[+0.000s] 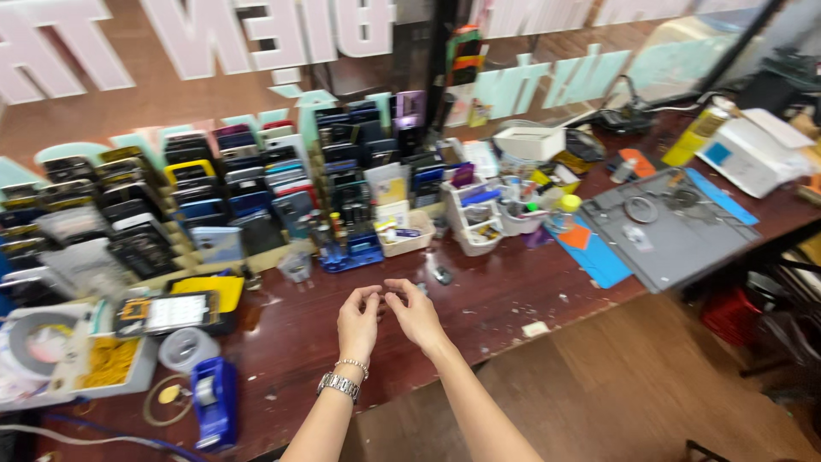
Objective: The person organizes and handles various electronic components and phone parts on a cluttered workbench. They move boxes, plastic containers, and loose parts between bins and shelves, occasionally picking up and inspecting small items.
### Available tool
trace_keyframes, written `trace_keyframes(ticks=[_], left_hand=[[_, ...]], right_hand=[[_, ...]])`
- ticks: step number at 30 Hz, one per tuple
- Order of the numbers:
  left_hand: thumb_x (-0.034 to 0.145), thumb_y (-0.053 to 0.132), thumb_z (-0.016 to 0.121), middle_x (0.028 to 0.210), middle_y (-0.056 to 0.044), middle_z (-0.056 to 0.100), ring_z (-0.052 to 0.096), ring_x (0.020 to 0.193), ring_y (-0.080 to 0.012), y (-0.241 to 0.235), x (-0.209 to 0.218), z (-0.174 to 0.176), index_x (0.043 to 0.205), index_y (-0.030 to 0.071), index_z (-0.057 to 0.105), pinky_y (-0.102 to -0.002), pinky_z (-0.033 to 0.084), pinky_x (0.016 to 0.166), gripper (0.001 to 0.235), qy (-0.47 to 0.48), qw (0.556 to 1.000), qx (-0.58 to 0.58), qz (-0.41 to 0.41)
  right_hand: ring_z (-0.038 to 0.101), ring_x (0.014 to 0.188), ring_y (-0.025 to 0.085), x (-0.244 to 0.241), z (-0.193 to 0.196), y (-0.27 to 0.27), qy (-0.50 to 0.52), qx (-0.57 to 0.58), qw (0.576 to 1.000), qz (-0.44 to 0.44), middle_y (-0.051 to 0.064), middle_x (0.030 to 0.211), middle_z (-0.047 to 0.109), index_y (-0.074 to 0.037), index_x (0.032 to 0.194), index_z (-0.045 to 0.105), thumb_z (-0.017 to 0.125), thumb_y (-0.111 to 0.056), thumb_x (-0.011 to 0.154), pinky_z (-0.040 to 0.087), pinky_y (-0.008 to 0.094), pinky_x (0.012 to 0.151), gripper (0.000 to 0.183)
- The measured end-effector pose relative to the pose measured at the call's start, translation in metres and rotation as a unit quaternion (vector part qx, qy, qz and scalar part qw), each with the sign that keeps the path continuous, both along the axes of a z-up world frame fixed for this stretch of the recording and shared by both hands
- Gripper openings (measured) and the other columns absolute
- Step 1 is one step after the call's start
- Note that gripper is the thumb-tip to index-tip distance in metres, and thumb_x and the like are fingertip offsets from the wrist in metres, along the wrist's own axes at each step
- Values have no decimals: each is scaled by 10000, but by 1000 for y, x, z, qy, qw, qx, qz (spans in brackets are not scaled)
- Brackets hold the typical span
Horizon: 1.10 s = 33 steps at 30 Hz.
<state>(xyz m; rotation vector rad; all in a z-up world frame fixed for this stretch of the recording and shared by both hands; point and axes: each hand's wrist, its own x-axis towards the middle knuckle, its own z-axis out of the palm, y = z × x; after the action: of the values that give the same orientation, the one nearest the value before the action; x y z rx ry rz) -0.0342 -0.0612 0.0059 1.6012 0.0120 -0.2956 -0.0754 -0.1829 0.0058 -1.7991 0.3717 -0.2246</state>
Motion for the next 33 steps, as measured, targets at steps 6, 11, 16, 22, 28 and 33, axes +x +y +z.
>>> trace_keyframes(ticks=[6,11,16,22,28,33], left_hand=[[983,169,591,1003,-63,778,749,862,-155,-108,-65,8,1123,70,738,-311,605,738,226,-1,998,-27,-50],[988,165,594,974,-82,775,742,853,-159,-194,-113,12,1127,59,733,-311,605,739,223,6,996,-22,-87],[982,159,604,955,-69,778,742,838,-134,-262,-140,11,1107,39,727,-298,603,723,213,-10,993,-31,-109],[975,151,610,941,-52,781,731,809,-116,-322,-149,4,1093,32,730,-273,593,697,206,-20,991,-38,-127],[975,138,614,926,-69,779,723,795,-128,-366,-141,-4,1097,34,734,-278,587,685,200,-46,986,-44,-154],[975,149,605,933,-58,780,735,808,-125,-403,-123,2,1097,37,731,-281,588,690,208,-45,983,-29,-175]], right_hand=[[698,1160,194,-71,9,-101,0,-19,999,-41,94,1240,739,-66,1289,649,614,-186,957,537,328,973,355],[713,1133,196,-126,11,-182,9,-18,998,-66,108,1199,754,-57,1270,659,612,-210,967,545,330,949,343],[708,1120,191,-166,16,-247,11,-16,995,-100,105,1203,751,-56,1264,663,618,-205,961,542,328,941,341],[715,1097,186,-187,20,-299,26,-4,992,-125,99,1189,757,-65,1267,663,612,-199,962,553,324,915,337],[708,1106,166,-187,16,-336,2,-5,990,-142,86,1195,757,-66,1268,665,612,-192,966,533,307,941,332],[696,1105,160,-172,17,-374,-11,-9,987,-160,74,1199,754,-56,1259,671,613,-193,967,528,304,938,328]])
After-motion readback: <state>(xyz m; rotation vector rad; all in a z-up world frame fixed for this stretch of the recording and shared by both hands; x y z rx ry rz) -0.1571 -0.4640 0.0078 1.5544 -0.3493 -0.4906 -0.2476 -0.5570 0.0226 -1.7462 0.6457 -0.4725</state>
